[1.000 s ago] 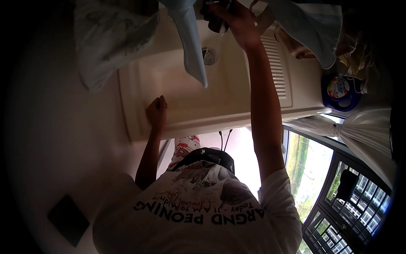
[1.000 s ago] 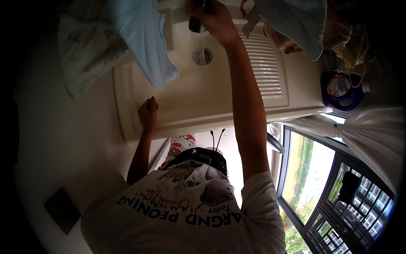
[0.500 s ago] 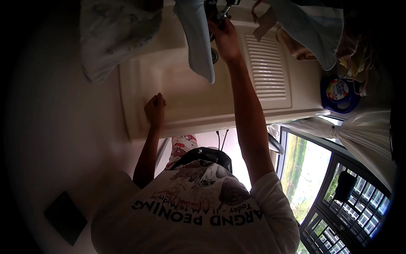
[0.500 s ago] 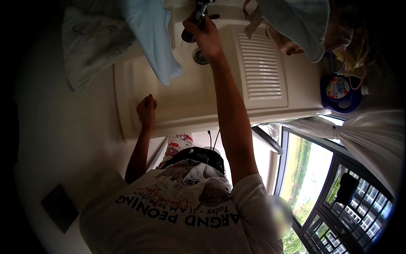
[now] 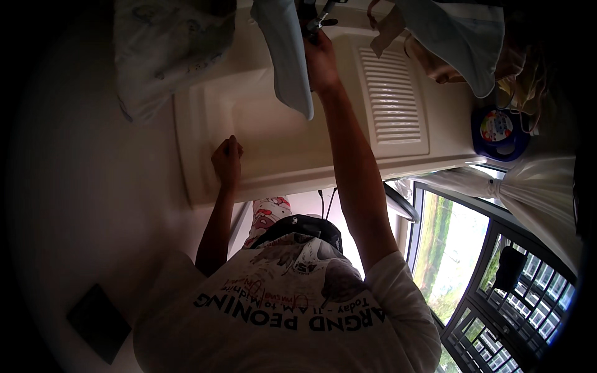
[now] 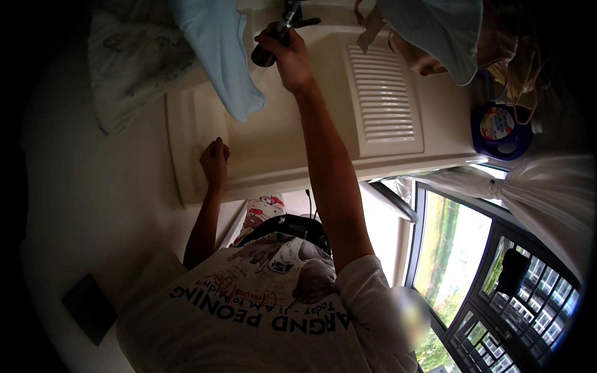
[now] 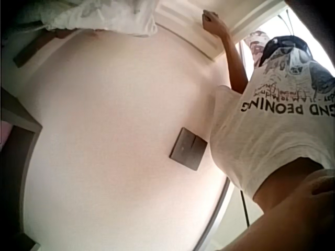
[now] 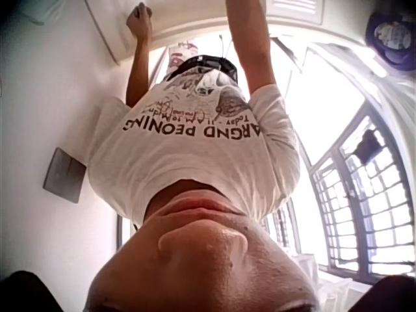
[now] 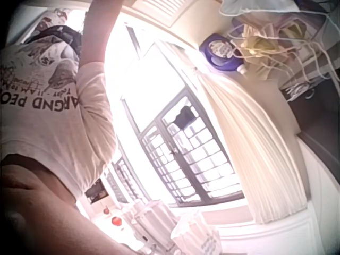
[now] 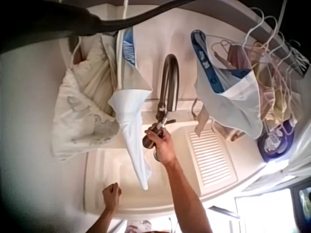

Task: The person cleans a window screen and the window frame using a cloth. They wipe the mesh screen and the metal frame thoroughly, then rinse the cloth in a sink.

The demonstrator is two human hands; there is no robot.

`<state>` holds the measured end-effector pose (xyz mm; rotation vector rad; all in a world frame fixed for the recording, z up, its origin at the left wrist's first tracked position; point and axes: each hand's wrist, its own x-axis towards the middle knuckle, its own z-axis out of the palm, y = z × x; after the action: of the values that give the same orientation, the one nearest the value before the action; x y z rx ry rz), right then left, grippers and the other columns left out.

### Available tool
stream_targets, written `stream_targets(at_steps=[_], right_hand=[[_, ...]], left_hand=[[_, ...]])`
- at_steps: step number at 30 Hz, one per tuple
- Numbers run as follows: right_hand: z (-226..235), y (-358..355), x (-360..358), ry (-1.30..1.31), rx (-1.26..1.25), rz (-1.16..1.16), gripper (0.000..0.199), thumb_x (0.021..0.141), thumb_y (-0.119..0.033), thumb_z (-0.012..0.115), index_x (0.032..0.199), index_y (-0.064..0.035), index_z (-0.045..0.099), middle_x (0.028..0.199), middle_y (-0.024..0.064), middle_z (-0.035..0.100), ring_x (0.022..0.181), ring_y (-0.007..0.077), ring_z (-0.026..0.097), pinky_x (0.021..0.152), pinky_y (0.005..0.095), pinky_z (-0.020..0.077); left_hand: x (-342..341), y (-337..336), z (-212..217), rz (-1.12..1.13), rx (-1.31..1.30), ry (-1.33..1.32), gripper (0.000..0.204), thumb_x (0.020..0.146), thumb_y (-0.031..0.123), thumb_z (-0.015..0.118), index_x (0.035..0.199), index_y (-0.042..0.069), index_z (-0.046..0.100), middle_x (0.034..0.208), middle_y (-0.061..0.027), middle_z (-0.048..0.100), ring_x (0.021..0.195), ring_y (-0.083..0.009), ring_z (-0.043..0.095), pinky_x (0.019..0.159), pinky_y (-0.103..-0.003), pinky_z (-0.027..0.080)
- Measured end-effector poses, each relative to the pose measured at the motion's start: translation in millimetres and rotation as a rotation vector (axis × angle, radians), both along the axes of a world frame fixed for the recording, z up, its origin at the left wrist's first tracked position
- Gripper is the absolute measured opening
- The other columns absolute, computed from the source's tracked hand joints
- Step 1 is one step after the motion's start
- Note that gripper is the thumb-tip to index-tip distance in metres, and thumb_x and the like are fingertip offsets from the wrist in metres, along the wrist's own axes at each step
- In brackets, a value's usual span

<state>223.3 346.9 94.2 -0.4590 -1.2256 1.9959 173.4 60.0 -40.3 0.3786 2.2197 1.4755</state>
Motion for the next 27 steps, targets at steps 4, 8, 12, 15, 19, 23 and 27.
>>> stream_targets(at_steps=[4,8,12,15,19,23,27], right_hand=[[0.2,-5.5,0.5,0.058,-0.063,0.032,0.021,0.088,-0.006,0.070,0.107,-0.0021,0.060,0.098,0.0079,0.067,0.096,0.0182,0.065,0.082,0.0328,0.0504],[-1.4,-6.1,4.3,0.081,-0.095,0.119,0.021,0.089,-0.004,0.069,0.107,-0.0008,0.060,0.098,0.0085,0.066,0.097,0.0190,0.066,0.083,0.0333,0.0507],[0.1,-6.8,9.3,0.074,-0.091,0.137,0.020,0.090,-0.005,0.069,0.108,-0.0006,0.060,0.097,0.0085,0.066,0.096,0.0195,0.066,0.083,0.0336,0.0506],[4.7,-9.2,16.1,0.047,-0.113,0.160,0.020,0.091,-0.006,0.068,0.108,-0.0009,0.060,0.097,0.0087,0.066,0.096,0.0199,0.066,0.083,0.0338,0.0506],[8.1,-11.0,24.4,0.037,-0.110,0.197,0.021,0.092,-0.009,0.068,0.109,-0.0007,0.060,0.098,0.0089,0.067,0.095,0.0195,0.066,0.084,0.0339,0.0506],[5.8,1.0,34.8,-0.088,0.010,0.204,0.025,0.091,-0.014,0.068,0.111,0.0003,0.060,0.097,0.0088,0.068,0.094,0.0189,0.066,0.086,0.0330,0.0501],[4.6,19.3,51.3,-0.199,0.120,0.181,0.028,0.089,-0.020,0.069,0.108,0.0004,0.062,0.095,0.0087,0.068,0.092,0.0175,0.065,0.086,0.0313,0.0488]], left_hand=[[2.0,0.6,0.1,0.026,0.030,0.008,0.046,0.104,0.034,0.052,0.068,0.006,0.058,0.058,0.0001,0.054,0.052,-0.0069,0.046,0.048,-0.027,0.034],[-0.1,-0.1,4.2,0.031,0.047,-0.093,0.046,0.104,0.035,0.052,0.069,0.006,0.059,0.059,-0.0004,0.055,0.052,-0.0078,0.048,0.049,-0.027,0.035],[1.1,1.4,9.7,0.032,0.067,-0.136,0.047,0.104,0.036,0.051,0.069,0.006,0.060,0.059,-0.0006,0.056,0.053,-0.0083,0.049,0.050,-0.027,0.036],[1.7,2.8,13.2,0.058,0.052,-0.146,0.046,0.104,0.036,0.051,0.070,0.007,0.060,0.060,-0.0007,0.056,0.054,-0.0087,0.049,0.050,-0.027,0.037],[1.4,0.0,11.7,0.064,0.045,-0.126,0.046,0.104,0.037,0.052,0.071,0.007,0.060,0.060,-0.0009,0.056,0.054,-0.0089,0.050,0.050,-0.027,0.037],[-2.0,-1.3,8.6,0.041,0.033,-0.144,0.045,0.103,0.038,0.052,0.071,0.007,0.060,0.060,-0.0010,0.056,0.055,-0.0088,0.051,0.050,-0.027,0.037],[-0.5,0.7,11.8,0.035,0.045,-0.148,0.045,0.103,0.038,0.052,0.071,0.007,0.060,0.060,-0.0010,0.056,0.055,-0.0090,0.051,0.050,-0.027,0.037]])
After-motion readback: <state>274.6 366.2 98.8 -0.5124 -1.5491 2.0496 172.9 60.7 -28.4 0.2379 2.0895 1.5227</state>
